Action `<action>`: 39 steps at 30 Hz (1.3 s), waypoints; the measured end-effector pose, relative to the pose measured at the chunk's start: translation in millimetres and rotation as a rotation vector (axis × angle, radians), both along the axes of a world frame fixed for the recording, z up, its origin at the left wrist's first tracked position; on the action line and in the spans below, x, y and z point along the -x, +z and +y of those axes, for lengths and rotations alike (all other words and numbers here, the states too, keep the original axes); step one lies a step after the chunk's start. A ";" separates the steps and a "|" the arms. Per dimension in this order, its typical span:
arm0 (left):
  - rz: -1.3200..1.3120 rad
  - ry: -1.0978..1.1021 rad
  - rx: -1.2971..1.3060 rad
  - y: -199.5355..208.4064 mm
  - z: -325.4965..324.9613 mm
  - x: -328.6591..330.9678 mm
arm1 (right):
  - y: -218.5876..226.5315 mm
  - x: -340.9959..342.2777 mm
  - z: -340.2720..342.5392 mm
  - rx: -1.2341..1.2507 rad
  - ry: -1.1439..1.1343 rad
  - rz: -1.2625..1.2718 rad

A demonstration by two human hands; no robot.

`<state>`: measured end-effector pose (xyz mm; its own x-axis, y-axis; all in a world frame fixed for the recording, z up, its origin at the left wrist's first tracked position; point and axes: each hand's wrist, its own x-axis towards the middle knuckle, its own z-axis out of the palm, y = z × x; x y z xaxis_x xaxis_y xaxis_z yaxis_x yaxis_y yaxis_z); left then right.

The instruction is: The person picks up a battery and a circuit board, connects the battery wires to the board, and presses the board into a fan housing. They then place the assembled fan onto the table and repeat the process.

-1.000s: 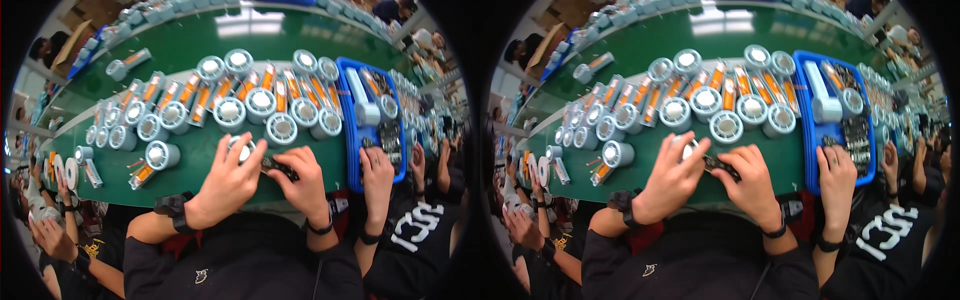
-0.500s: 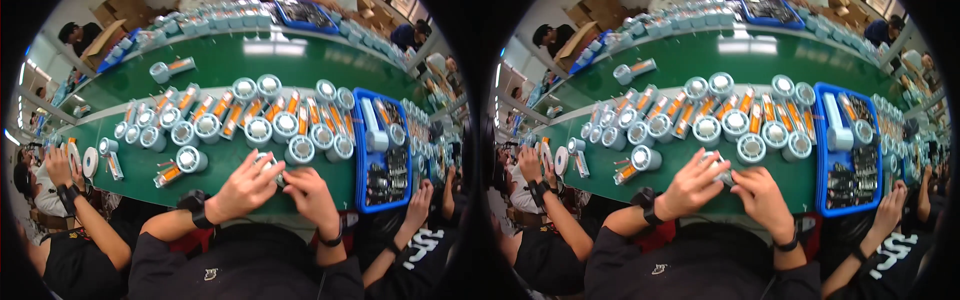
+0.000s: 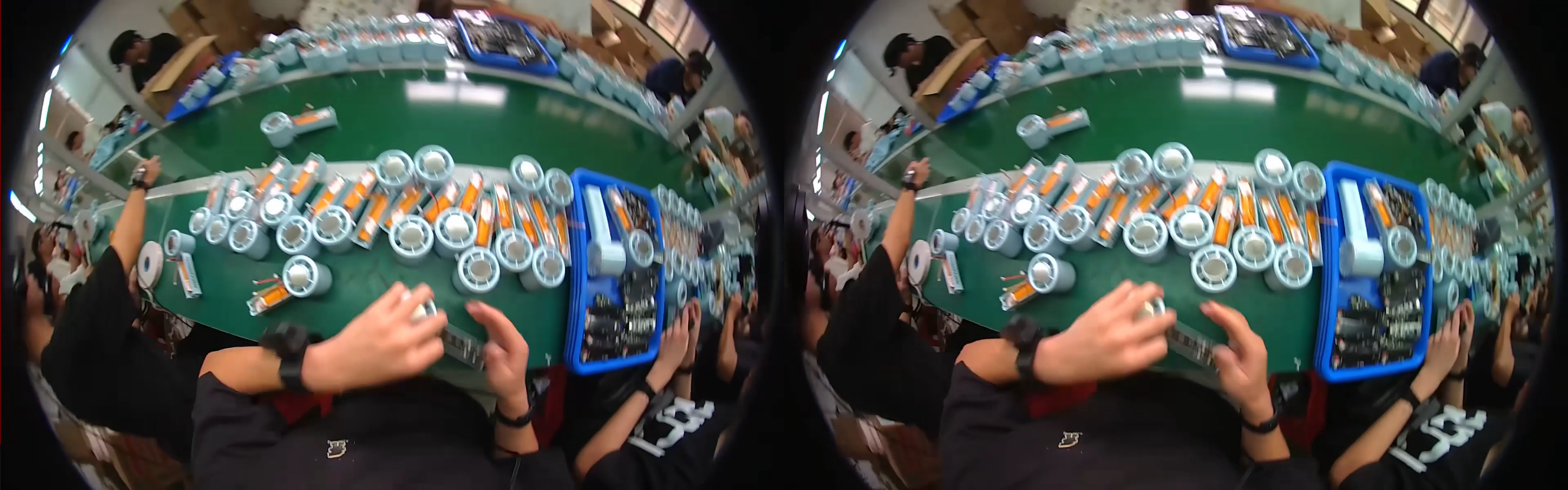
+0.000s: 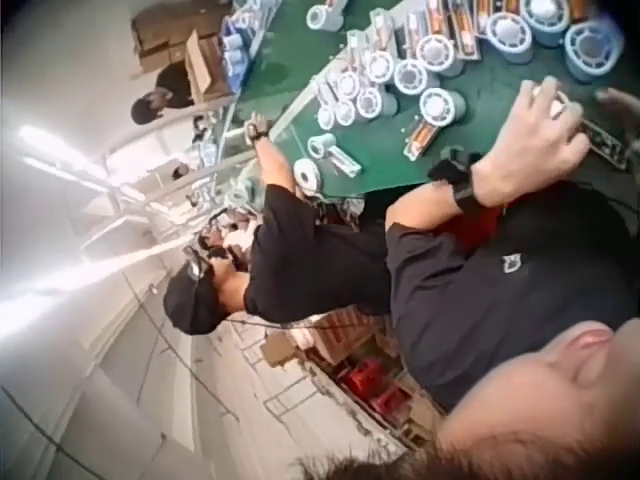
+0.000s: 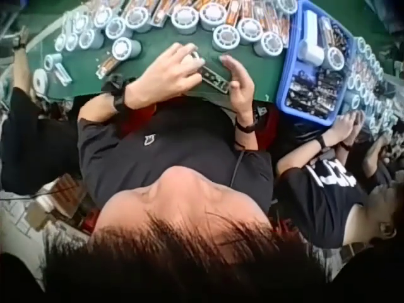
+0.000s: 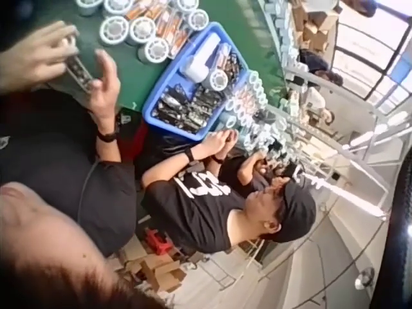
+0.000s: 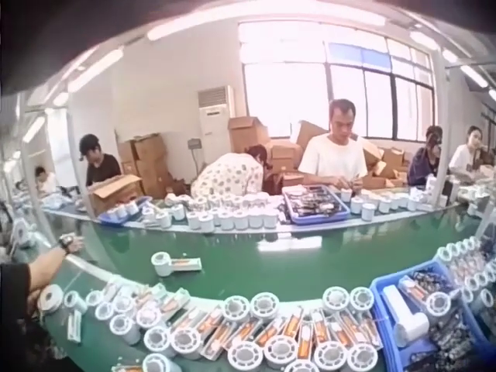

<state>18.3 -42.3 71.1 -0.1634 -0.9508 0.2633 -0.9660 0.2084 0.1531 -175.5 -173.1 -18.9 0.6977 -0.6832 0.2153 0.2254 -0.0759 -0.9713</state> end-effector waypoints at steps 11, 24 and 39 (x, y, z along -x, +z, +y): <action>-0.095 0.522 0.267 30.9 -194.2 -202.1 | -6.4 7.9 -21.0 0.081 0.384 0.010; -0.367 0.776 -0.244 10.9 -156.0 -302.5 | 86.2 105.5 -62.8 0.684 -0.388 0.227; 0.060 -0.230 -0.310 88.5 -71.5 -63.2 | 89.5 125.5 -316.2 0.912 -0.559 1.246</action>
